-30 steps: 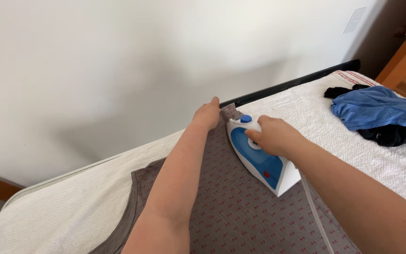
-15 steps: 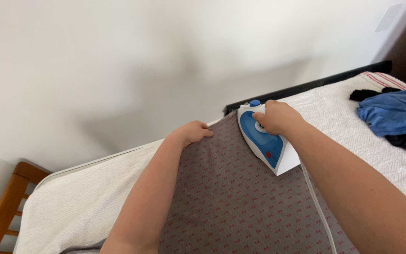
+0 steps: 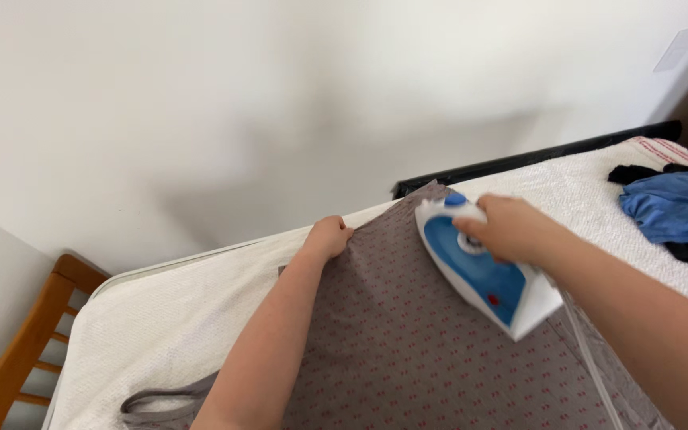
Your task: The person irons a black long-sleeved shirt and a grey patterned tank top on a white towel laid over a wooden bed frame. They smooth the fabric with their hands and use a blue and white steam iron to press the sleeves, body, and straps of the garments.
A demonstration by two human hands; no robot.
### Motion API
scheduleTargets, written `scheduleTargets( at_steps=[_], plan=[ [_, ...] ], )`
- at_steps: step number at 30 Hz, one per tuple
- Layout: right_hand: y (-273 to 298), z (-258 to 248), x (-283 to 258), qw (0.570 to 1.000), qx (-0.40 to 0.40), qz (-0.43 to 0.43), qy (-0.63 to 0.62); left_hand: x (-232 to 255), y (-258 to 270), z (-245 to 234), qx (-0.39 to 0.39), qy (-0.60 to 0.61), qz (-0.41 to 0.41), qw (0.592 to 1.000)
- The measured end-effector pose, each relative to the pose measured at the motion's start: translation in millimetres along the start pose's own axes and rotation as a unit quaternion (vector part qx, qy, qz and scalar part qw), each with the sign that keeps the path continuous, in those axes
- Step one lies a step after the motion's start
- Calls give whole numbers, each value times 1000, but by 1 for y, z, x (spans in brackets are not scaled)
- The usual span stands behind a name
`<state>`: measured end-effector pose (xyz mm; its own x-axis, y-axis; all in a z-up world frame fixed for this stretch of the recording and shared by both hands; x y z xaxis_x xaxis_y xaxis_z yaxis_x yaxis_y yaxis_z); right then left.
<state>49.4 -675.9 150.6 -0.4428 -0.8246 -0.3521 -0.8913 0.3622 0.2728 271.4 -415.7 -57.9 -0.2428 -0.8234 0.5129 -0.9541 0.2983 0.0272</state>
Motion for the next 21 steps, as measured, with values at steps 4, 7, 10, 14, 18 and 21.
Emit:
scheduleTargets(
  at_steps=[4, 7, 10, 14, 18, 21],
  plan=[
    [14, 31, 10, 999, -11, -15, 34, 6, -2, 0, 24, -35, -11, 999],
    [-7, 42, 2, 957, 168, -211, 102, 15, 17, -3, 29, -11, -50, 998],
    [-31, 43, -4, 998, 42, -37, 21, 26, 37, -26, 22, -5, -64, 998],
    [-67, 42, -22, 997, 55, -45, 29, 37, 65, -62, -46, 5, -68, 997],
    [-131, 67, -15, 973, 102, -162, 132, 26, 90, -86, -139, -61, -69, 986],
    [-171, 75, -20, 949, 140, -212, 188, -1, 97, -95, -136, -57, -61, 987]
  ],
)
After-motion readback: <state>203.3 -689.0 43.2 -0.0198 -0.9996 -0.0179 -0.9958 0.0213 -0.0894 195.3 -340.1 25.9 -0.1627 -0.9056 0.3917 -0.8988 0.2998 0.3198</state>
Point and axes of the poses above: each hand's wrist, its own y-axis away from the middle knuckle, its own z-axis out of the palm, x = y × z, the point moved 3 cm from there along -y, towards the middle knuckle, and after that the axes turned 3 degrees about x, right-handed, at the moved point
